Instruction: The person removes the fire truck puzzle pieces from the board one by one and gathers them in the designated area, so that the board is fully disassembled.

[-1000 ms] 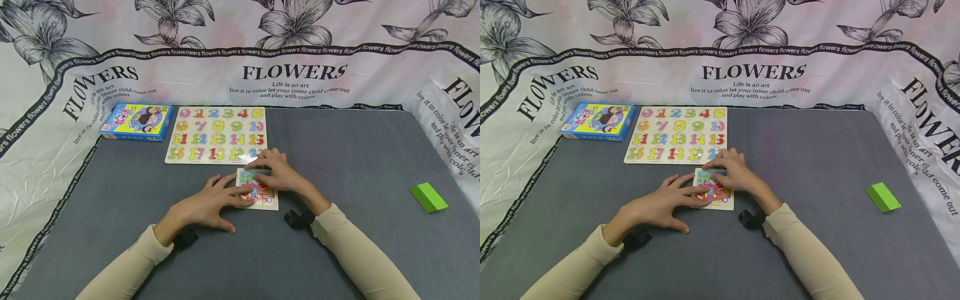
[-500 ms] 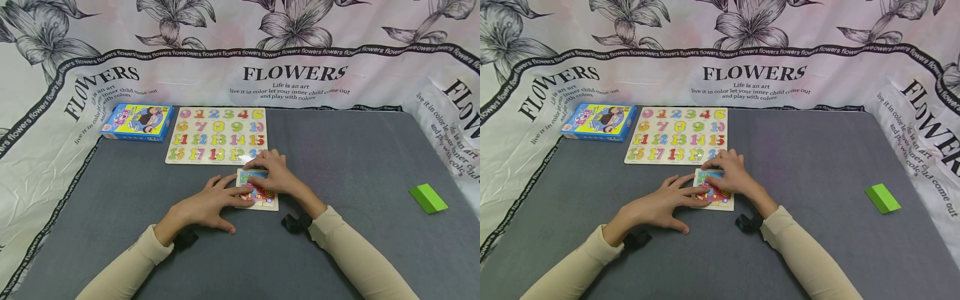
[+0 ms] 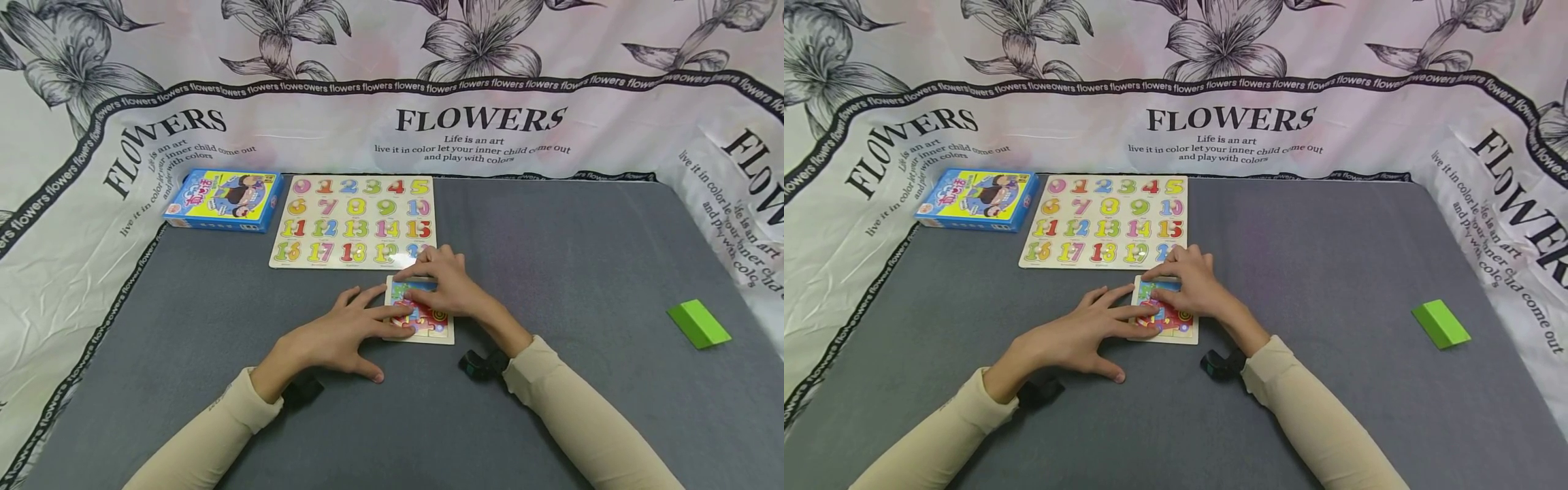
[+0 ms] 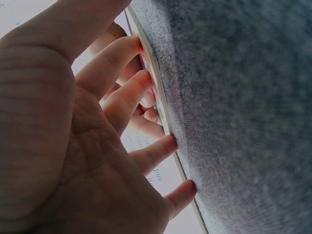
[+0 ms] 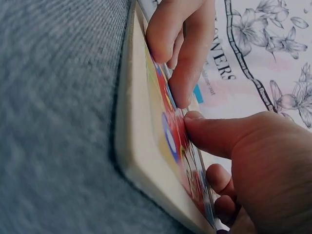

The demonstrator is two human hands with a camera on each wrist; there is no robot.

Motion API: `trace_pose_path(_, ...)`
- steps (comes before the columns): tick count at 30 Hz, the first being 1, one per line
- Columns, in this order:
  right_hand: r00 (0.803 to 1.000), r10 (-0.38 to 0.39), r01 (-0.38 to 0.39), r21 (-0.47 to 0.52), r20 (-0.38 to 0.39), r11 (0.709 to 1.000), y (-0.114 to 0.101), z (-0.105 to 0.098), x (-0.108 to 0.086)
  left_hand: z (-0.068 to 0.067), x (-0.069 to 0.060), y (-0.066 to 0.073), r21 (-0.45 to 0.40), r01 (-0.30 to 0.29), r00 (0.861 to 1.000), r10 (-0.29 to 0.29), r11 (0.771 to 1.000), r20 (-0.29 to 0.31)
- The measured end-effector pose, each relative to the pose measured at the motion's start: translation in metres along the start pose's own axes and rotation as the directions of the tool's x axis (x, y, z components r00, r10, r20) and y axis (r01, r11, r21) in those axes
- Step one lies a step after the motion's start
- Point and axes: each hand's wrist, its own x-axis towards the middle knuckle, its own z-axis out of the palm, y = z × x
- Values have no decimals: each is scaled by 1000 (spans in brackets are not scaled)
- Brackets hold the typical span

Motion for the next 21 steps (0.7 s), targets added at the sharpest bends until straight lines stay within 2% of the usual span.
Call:
trace_pose_path(9, 997, -11, 7, 47, 83, 999, 4, -7, -2, 1, 0, -1, -5, 3, 1000, -3, 1000, 2)
trace_pose_path(21, 997, 4, -9, 63, 76, 998, 3, -7, -2, 0, 0, 0, -4, 22, 1000, -22, 1000, 17)
